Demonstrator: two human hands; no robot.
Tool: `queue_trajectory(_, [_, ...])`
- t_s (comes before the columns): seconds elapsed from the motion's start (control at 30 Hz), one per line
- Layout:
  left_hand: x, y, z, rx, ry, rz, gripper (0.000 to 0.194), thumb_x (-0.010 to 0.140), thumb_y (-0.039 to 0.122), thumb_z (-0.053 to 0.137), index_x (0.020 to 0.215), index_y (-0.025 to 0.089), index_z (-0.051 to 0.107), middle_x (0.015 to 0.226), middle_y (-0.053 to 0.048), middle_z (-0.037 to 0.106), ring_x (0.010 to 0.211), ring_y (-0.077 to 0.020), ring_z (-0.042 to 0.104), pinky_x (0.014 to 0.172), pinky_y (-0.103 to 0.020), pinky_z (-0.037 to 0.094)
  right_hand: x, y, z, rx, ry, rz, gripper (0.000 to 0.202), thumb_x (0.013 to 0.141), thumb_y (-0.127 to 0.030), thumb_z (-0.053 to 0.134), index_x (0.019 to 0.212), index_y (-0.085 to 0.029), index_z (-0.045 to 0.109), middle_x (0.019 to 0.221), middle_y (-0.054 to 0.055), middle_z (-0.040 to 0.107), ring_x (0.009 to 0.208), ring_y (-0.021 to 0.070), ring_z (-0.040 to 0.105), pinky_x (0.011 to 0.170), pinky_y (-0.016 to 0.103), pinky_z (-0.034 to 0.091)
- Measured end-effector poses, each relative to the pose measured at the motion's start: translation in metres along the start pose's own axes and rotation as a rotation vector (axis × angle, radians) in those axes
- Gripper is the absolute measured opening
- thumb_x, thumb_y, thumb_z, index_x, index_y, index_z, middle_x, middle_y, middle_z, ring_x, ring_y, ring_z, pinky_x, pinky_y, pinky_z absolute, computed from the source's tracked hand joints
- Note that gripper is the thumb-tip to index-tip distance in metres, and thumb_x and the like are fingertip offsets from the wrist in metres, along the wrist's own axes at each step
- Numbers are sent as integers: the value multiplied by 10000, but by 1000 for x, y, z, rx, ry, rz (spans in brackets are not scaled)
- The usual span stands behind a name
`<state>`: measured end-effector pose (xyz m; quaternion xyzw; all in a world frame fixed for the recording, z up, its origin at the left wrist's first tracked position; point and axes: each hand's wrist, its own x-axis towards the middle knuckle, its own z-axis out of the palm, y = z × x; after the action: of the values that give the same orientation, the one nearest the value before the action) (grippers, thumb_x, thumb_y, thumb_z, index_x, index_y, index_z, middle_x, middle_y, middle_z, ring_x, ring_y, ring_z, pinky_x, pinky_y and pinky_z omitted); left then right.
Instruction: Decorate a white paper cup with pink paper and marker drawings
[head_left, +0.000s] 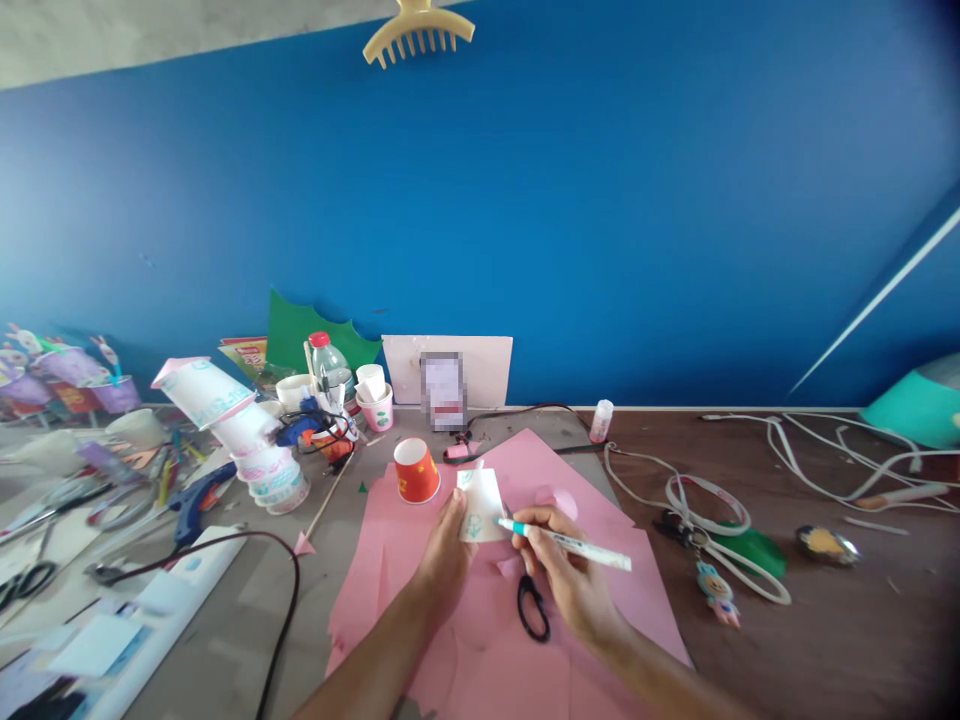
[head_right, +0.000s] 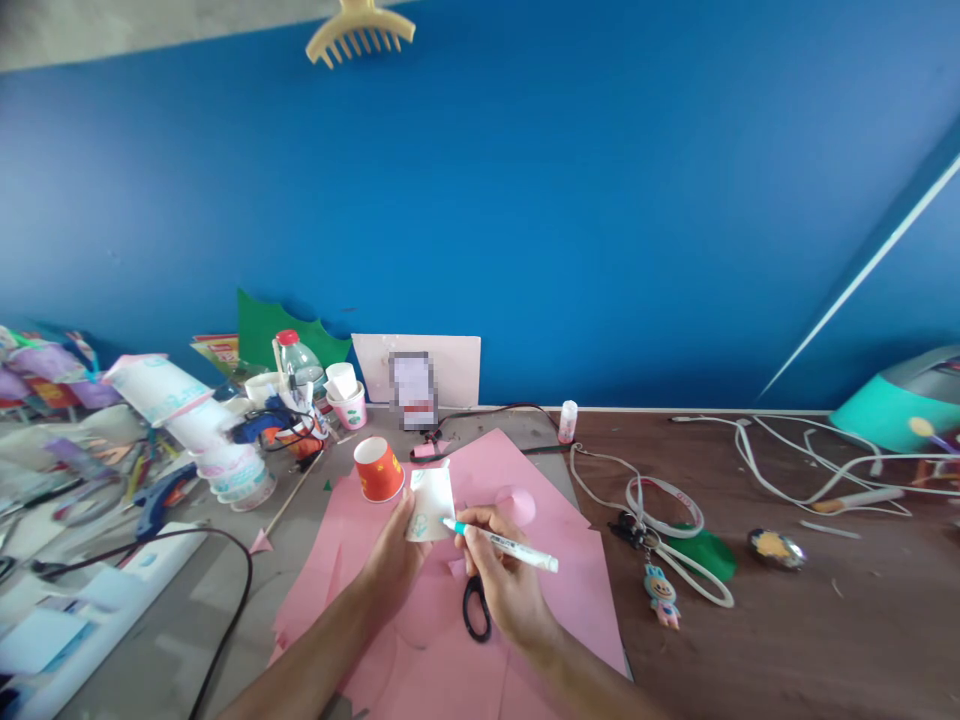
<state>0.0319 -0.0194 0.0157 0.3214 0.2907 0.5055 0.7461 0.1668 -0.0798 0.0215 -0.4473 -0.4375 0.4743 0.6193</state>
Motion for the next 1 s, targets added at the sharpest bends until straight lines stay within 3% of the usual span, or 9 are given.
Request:
queue_trajectory(0.43, [-5,2,5,147,22,54,410,835,572,601,816,163,592,703,1,555,671,-147,482,659,-266,395,-1,0,-3,-81,-55,-13,341,918,-506,540,1047,-208,643,728,15,614,576,131,529,561,266,454])
queue_trajectory(1.0, [-8,10,12,134,64,62,369,790,528,678,771,163,634,644,14,569,606,-135,474,618,-254,390,-1,1,-3,-78,-44,-10,324,910,-507,550,1009,-213,644,769,20,626,579,128,523,562,265,440])
